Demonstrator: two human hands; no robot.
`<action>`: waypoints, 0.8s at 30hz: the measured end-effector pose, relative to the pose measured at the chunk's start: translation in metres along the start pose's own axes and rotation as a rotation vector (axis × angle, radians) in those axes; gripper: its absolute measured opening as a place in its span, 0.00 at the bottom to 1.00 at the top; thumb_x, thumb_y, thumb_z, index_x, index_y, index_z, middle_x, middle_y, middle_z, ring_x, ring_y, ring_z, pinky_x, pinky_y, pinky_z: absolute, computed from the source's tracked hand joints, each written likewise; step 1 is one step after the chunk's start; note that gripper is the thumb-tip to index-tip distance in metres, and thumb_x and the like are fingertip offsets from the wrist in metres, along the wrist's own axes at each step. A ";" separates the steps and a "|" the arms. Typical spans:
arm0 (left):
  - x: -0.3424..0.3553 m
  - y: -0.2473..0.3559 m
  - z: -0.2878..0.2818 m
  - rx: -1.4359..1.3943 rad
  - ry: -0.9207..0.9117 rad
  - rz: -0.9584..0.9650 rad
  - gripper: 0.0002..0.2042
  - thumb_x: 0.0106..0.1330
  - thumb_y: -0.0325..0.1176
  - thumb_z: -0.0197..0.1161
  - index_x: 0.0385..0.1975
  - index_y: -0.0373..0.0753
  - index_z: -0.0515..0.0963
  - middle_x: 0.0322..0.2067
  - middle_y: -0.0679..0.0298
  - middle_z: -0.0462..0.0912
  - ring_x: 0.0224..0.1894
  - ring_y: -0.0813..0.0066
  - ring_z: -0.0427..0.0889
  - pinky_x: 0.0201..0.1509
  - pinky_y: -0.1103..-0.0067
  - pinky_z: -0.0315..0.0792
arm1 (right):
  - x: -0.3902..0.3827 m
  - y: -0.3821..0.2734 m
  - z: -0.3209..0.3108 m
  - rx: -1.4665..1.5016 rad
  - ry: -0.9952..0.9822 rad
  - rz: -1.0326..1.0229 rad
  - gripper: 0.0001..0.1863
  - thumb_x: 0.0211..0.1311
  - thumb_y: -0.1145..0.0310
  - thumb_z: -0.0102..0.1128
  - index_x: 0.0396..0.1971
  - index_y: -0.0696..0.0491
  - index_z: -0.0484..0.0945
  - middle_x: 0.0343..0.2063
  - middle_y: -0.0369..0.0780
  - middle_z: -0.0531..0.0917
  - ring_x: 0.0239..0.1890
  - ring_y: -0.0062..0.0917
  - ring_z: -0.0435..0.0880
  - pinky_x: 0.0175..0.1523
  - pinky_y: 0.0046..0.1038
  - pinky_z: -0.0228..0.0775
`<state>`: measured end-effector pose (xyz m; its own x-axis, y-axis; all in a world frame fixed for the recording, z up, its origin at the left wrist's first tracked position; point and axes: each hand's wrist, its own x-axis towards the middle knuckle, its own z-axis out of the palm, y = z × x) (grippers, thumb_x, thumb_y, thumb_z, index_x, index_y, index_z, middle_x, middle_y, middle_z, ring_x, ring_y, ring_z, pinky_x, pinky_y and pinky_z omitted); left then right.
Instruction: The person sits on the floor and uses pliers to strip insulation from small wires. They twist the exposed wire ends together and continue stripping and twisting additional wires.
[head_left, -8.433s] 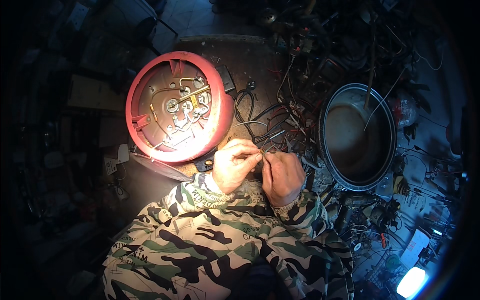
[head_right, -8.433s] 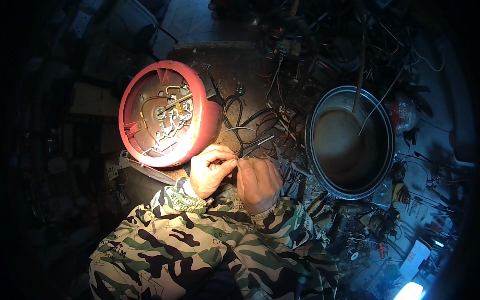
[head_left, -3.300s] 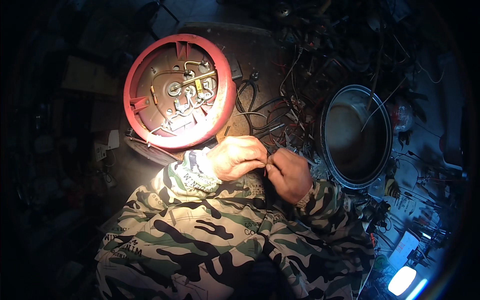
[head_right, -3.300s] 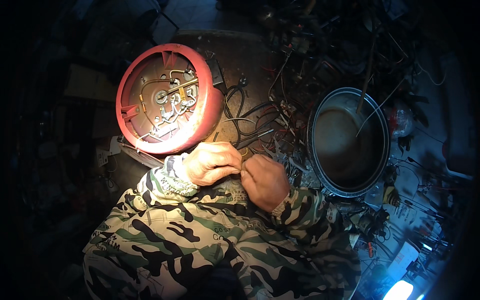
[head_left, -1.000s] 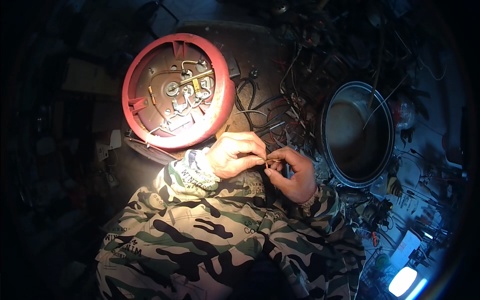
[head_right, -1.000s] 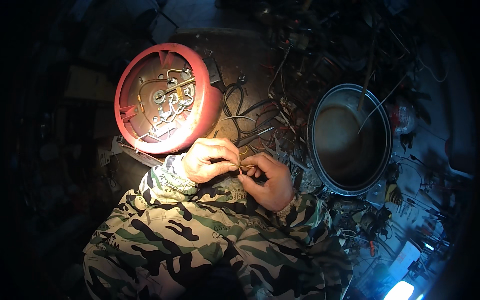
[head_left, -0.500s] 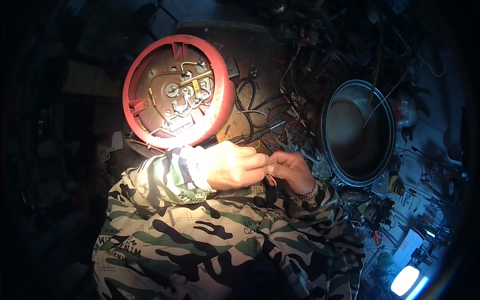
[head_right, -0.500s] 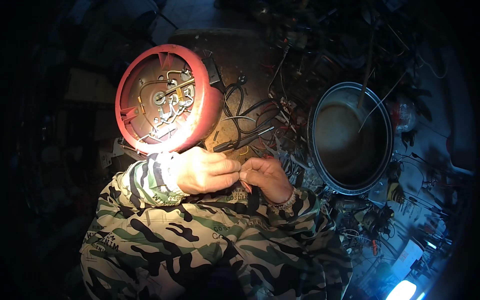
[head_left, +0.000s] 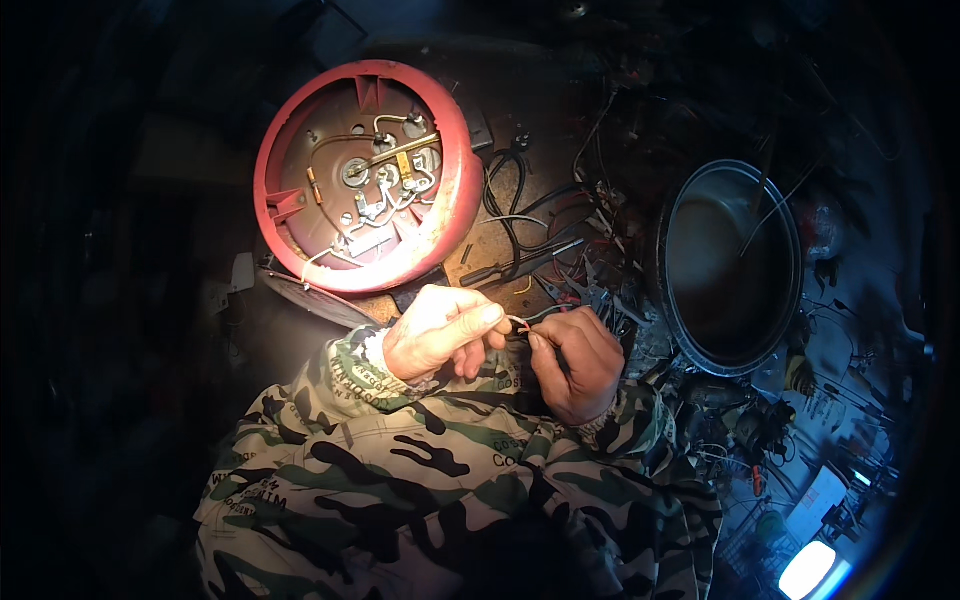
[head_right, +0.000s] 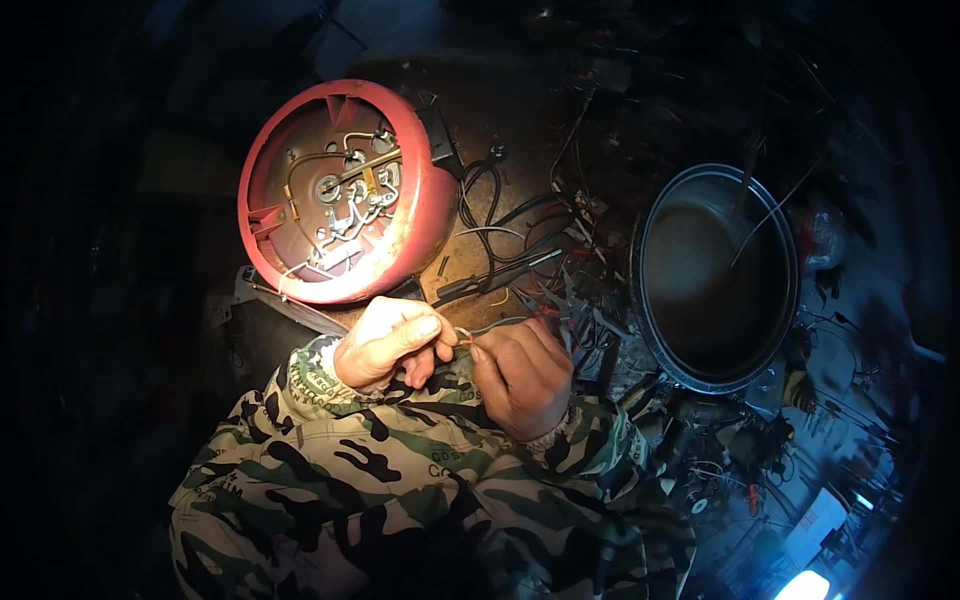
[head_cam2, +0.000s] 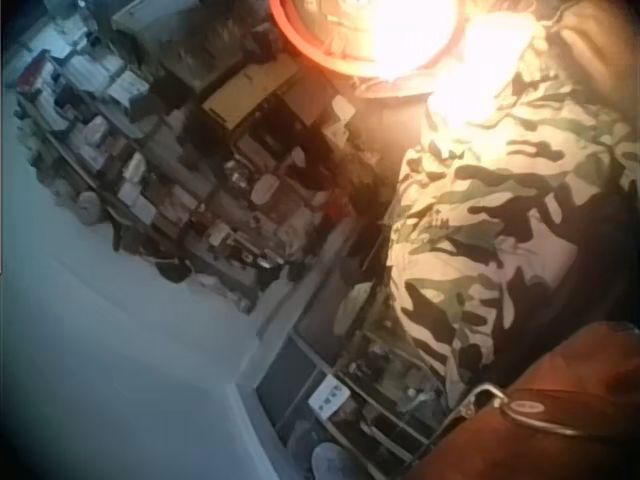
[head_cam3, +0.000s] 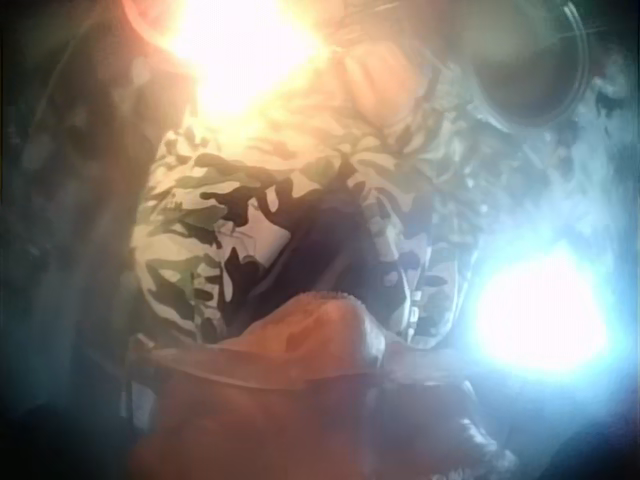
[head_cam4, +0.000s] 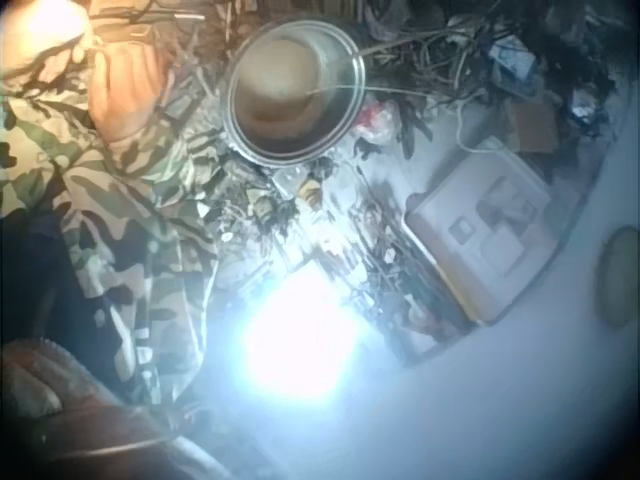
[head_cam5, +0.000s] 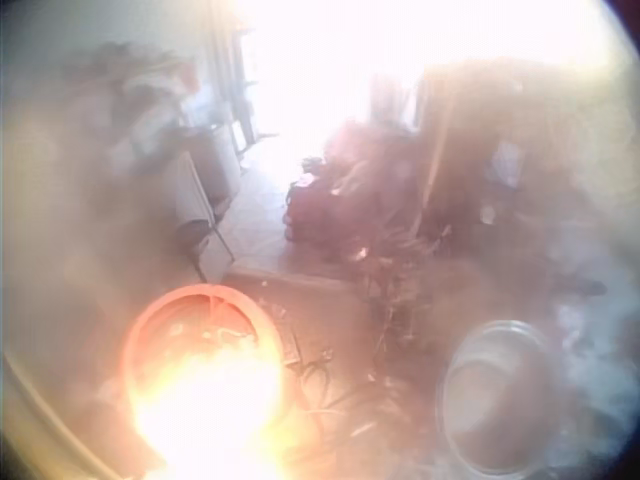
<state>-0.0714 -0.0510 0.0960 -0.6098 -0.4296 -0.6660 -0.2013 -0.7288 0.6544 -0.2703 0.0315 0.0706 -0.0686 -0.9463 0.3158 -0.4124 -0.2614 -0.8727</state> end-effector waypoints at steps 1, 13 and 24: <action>-0.002 0.000 0.001 -0.006 -0.009 0.005 0.19 0.73 0.43 0.56 0.41 0.27 0.78 0.33 0.58 0.82 0.21 0.79 0.78 0.23 0.86 0.70 | 0.000 0.001 0.004 -0.017 -0.017 -0.045 0.09 0.47 0.83 0.65 0.31 0.62 0.78 0.28 0.44 0.81 0.28 0.37 0.79 0.34 0.33 0.72; 0.000 -0.008 0.004 1.214 0.199 1.135 0.09 0.50 0.22 0.71 0.32 0.33 0.80 0.26 0.59 0.80 0.23 0.64 0.81 0.26 0.78 0.76 | -0.001 -0.010 0.004 0.505 -0.224 0.632 0.04 0.60 0.78 0.61 0.33 0.63 0.79 0.25 0.37 0.80 0.27 0.18 0.76 0.33 0.23 0.69; -0.012 -0.008 -0.001 -0.083 -0.042 -0.074 0.24 0.72 0.50 0.57 0.38 0.27 0.78 0.30 0.58 0.82 0.20 0.80 0.79 0.22 0.86 0.70 | -0.003 0.001 0.010 -0.054 -0.035 -0.182 0.10 0.47 0.82 0.65 0.33 0.63 0.78 0.27 0.45 0.79 0.27 0.38 0.78 0.34 0.33 0.73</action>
<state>-0.0614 -0.0401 0.0984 -0.6279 -0.3516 -0.6943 -0.1833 -0.8002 0.5710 -0.2615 0.0318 0.0647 0.0430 -0.8904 0.4531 -0.4631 -0.4196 -0.7807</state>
